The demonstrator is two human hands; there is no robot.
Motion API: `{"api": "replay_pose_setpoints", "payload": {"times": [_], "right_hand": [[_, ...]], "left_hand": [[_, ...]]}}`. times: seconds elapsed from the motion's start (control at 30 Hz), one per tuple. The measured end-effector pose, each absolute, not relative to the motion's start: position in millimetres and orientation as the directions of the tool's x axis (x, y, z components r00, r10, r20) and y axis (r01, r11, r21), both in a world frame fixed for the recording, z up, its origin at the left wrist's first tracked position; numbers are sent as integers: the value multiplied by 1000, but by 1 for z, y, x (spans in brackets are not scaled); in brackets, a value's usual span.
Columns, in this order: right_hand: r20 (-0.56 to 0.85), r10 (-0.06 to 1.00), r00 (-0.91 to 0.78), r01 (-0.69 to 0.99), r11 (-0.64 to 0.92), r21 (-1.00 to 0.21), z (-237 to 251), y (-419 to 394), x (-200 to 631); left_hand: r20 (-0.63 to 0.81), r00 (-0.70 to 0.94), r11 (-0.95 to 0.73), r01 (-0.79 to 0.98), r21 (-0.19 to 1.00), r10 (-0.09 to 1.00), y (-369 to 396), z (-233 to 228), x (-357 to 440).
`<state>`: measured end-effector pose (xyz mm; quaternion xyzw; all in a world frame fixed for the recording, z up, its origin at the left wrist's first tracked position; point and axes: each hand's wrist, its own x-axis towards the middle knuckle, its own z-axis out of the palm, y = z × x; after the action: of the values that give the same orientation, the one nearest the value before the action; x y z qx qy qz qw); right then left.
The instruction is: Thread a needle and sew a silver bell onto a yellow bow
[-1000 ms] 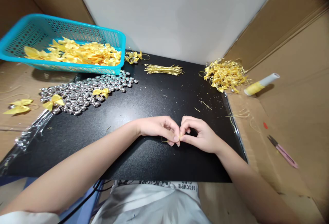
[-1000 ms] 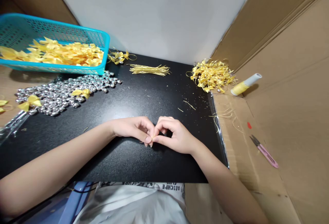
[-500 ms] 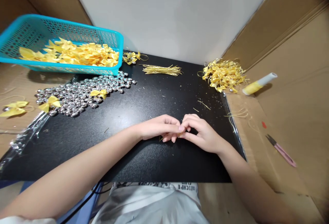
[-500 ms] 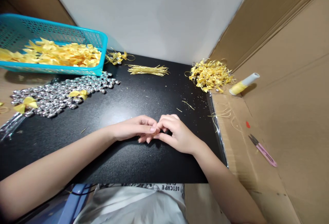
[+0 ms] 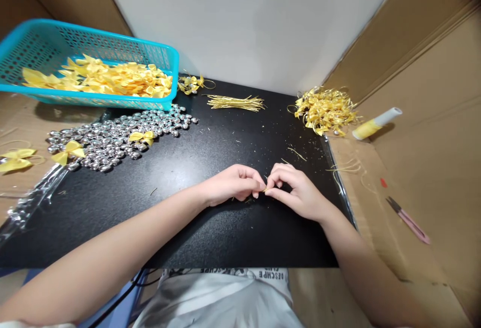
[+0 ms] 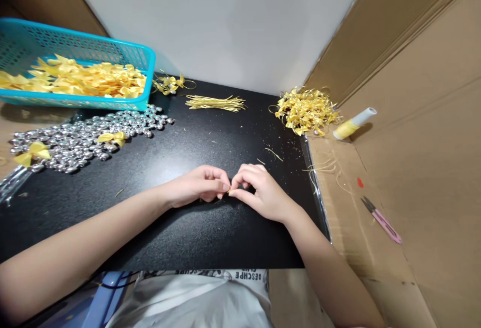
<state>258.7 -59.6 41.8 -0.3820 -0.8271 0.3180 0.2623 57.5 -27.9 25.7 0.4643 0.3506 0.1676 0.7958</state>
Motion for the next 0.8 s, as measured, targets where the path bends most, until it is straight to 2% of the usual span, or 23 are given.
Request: {"api": "replay_pose_setpoints", "payload": {"times": [0.27,0.8], "right_hand": [[207,816,-540,454,489,-745,46,-58,263],[240,838,-490,463,483,-743,49,-55,269]], "left_hand": [[-382,719,493,63,868,581,-29,27,56],[-368,728,568,-36,822,578,-29,28,58]]}}
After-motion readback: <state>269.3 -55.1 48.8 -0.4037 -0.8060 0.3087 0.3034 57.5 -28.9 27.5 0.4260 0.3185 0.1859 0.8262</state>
